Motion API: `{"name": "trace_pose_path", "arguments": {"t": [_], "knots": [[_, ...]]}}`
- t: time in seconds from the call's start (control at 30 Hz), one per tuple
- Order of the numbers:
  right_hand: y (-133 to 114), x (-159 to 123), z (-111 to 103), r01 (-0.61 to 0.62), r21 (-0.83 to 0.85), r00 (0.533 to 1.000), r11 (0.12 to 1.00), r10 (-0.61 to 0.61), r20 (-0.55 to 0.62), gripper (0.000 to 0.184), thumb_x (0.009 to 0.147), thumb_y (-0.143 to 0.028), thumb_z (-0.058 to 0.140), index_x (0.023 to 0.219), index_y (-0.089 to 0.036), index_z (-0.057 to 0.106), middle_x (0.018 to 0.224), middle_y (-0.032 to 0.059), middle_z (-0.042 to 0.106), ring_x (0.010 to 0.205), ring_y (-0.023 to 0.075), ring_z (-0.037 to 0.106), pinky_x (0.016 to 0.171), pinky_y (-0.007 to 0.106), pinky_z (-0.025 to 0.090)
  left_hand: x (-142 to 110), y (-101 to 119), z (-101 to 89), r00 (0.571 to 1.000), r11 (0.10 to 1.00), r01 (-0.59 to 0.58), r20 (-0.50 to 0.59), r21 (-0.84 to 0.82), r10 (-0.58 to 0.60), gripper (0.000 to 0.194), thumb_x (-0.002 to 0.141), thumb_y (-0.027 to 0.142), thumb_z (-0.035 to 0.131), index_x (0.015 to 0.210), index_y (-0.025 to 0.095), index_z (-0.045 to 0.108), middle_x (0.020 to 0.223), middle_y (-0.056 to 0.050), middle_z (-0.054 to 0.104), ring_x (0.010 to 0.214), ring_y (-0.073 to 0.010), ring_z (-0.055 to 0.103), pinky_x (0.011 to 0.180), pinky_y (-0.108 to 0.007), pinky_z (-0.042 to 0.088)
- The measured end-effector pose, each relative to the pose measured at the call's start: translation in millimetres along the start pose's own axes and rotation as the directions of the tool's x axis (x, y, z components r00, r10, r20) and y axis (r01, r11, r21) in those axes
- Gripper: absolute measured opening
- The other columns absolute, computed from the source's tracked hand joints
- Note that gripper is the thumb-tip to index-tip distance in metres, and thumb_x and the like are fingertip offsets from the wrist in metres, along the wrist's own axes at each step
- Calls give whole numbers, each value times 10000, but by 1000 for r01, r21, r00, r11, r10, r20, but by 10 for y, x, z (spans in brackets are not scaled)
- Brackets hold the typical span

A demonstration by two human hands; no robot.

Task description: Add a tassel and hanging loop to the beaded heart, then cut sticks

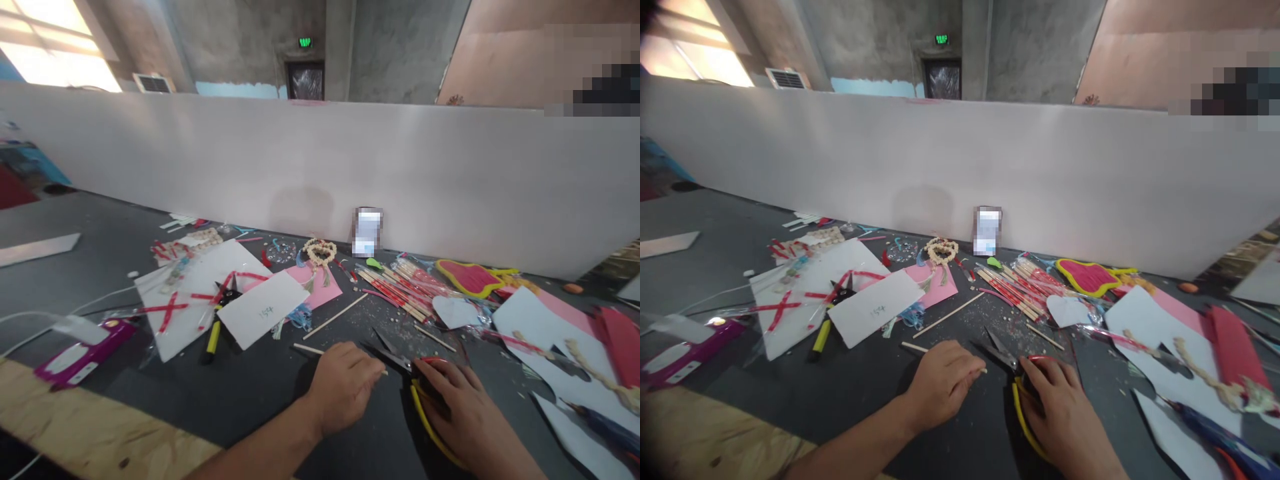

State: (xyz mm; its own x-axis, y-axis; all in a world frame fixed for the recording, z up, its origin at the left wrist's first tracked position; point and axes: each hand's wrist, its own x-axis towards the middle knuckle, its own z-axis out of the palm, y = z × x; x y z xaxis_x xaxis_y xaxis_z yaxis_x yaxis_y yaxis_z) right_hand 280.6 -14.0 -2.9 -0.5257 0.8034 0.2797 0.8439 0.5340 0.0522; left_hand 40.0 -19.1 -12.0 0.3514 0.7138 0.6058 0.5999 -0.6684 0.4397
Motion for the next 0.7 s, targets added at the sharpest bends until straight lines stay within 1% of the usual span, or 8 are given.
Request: {"name": "trace_pose_path", "arguments": {"t": [0.07,0.13,0.2,0.3,0.37,0.47,0.57,0.7], "knots": [[34,38,-90,42,-15,998,999,-41,47,388,774,-350,547,1152,-272,588,1078,69,632,952,243,580,774,378,502,-1,-8,0,1000,1000,1,13,7,-2,150,853,197,460,912,203,598,773,-19,653,713,-151,542,658,-296,383],[83,182,-214,72,-34,995,997,-69,74,354,796,-371,522,1135,-294,588,1089,54,629,982,247,568,775,376,493,-1,-15,10,1000,1000,-8,17,11,8,151,850,195,457,914,205,594,771,-17,650,710,-154,537,649,-299,373],[136,455,-331,63,-71,996,995,-58,70,358,858,-339,433,1189,-266,547,1103,62,623,1015,237,553,817,371,465,6,-22,25,1000,1000,-16,17,9,16,147,846,194,459,916,206,587,765,-13,646,702,-155,530,641,-299,365],[221,1020,-388,2,-201,997,980,14,77,416,907,-293,339,1302,-208,437,1112,97,617,959,226,578,756,336,451,27,-33,36,1000,1000,-15,9,4,15,134,841,191,460,903,205,579,748,-8,638,691,-154,520,627,-296,354],[283,1398,-321,-4,-367,988,930,61,142,468,907,-212,317,1374,-237,327,1128,95,610,923,222,594,734,337,428,37,-44,31,1000,1000,-8,8,7,8,128,841,188,455,891,205,572,740,-6,632,684,-154,511,616,-294,344],[376,1841,-120,23,-419,980,908,61,188,559,864,-112,344,1398,-261,278,1088,113,624,924,250,594,735,366,391,33,-64,22,999,1000,7,41,9,-7,118,837,189,457,896,208,557,748,-2,626,691,-156,503,616,-296,336],[439,2116,86,51,-440,974,896,52,220,588,866,-114,337,1410,-308,228,1070,114,629,925,264,590,748,399,357,14,-84,34,998,1000,13,62,-1,-13,117,825,197,476,919,212,544,768,3,623,703,-157,500,624,-300,337],[466,2321,252,73,-466,968,882,49,245,577,883,-143,322,1414,-334,200,1054,123,633,917,273,586,766,437,314,3,-108,71,996,999,44,76,-13,-43,119,813,196,491,922,220,535,779,11,621,713,-156,497,630,-305,334]]}}
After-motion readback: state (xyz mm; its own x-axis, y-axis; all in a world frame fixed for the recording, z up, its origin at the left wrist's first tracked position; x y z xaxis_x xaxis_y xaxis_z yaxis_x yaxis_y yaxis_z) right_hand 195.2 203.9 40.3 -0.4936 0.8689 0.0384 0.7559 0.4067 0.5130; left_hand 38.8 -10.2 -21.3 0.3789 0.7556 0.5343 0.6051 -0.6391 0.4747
